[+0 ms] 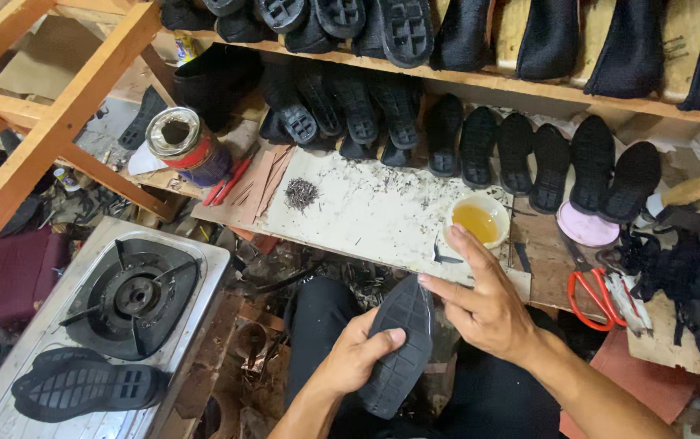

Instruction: The person holds a black rubber shoe sole in one hand and spreads a yellow adhesive over its surface with their fingers, dipping into a small bowl of glue. They rub the adhesive across the sole, then place the finished sole on the upper shelf and pick up the next sole to repeat the process.

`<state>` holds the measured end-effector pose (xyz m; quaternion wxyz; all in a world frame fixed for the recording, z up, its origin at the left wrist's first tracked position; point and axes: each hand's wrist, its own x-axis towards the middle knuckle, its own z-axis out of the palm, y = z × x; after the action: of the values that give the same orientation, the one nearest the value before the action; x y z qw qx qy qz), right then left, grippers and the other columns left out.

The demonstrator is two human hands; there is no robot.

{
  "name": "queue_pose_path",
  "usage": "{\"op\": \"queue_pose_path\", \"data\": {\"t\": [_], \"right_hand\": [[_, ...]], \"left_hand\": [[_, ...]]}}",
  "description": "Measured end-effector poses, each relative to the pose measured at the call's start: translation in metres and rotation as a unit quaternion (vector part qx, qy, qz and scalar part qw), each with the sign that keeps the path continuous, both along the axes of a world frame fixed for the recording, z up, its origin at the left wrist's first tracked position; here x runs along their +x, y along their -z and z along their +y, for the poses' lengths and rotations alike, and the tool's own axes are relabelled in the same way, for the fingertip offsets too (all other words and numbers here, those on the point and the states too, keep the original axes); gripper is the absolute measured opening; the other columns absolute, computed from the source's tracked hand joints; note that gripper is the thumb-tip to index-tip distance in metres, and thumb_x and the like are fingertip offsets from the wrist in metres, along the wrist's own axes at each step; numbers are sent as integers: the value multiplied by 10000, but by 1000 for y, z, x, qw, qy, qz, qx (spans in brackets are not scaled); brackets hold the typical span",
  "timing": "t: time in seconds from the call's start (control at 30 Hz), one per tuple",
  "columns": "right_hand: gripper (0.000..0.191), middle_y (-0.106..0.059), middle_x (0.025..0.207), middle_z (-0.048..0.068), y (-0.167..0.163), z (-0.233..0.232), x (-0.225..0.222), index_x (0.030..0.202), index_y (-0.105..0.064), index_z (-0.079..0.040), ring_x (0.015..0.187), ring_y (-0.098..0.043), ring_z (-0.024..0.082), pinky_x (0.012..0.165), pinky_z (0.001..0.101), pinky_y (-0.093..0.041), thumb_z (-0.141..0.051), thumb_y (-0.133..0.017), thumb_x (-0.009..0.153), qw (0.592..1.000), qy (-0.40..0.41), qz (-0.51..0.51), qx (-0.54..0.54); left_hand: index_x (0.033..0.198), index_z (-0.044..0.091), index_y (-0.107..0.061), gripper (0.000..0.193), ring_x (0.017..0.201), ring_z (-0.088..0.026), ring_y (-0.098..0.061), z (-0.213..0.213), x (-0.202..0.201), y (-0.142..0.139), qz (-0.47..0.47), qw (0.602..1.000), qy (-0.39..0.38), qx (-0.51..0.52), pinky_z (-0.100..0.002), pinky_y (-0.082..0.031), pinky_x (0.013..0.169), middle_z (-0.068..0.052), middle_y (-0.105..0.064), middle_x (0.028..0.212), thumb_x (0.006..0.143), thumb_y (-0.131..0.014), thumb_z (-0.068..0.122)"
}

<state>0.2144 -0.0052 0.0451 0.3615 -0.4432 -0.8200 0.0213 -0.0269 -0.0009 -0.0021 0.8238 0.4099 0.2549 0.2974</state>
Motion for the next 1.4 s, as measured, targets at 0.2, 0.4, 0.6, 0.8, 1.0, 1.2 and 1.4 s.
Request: {"op": "queue_pose_path", "data": {"t": [0.2,0.4,0.6,0.8,1.0,1.2,1.4], "right_hand": [[446,-369,1603,256,26,-30,-10,1114,-807,-165,1511,-358,392,1219,463,-295,56,-685,745,975,-106,122,-155],[652,-547,1390,193,63,-63,-31,1400,-513,-35,1112,-625,238,957,338,-527,69,-738,796,878,19,365,-309],[896,-678,1082,181,81,-70,-18,1583,-284,-4,901,-701,187,771,315,-596,101,-691,791,825,131,475,-276],[889,-671,1090,173,91,-82,1,1577,-281,9,906,-680,180,798,316,-575,133,-662,783,813,146,496,-267],[868,-673,1076,185,109,-95,-7,1565,-328,9,909,-682,186,806,308,-554,156,-662,777,782,166,521,-298],[858,-689,1088,198,115,-99,-2,1560,-335,19,912,-695,186,803,307,-560,150,-666,779,804,142,510,-272],[856,-691,1093,215,113,-98,-1,1559,-345,21,911,-704,193,804,313,-565,145,-674,778,803,153,509,-270]], "left_hand": [[1272,7,-617,378,923,-93,-684,4,7,6,12,987,-162,-16,-245,-567,821,-35,-723,1076,919,-571,134],[1193,-28,-619,301,826,-175,-649,8,34,29,23,959,-278,-43,-337,-554,735,-77,-698,986,975,-607,179],[1009,-3,-703,360,928,-181,-633,40,30,40,228,936,-145,226,-348,-566,819,-71,-641,982,1108,-536,300],[922,80,-756,165,869,-316,-665,121,5,34,475,728,-227,440,-454,-544,747,-125,-675,939,883,-712,234],[863,16,-701,197,838,-390,-670,134,12,46,539,651,-215,490,-503,-548,697,-187,-666,941,869,-704,212],[926,-6,-648,197,818,-419,-674,147,7,52,543,634,-171,523,-513,-562,698,-231,-651,958,871,-659,182],[976,-10,-612,145,845,-461,-651,203,-30,14,535,602,-261,532,-565,-518,731,-270,-626,1011,930,-612,127]]}}
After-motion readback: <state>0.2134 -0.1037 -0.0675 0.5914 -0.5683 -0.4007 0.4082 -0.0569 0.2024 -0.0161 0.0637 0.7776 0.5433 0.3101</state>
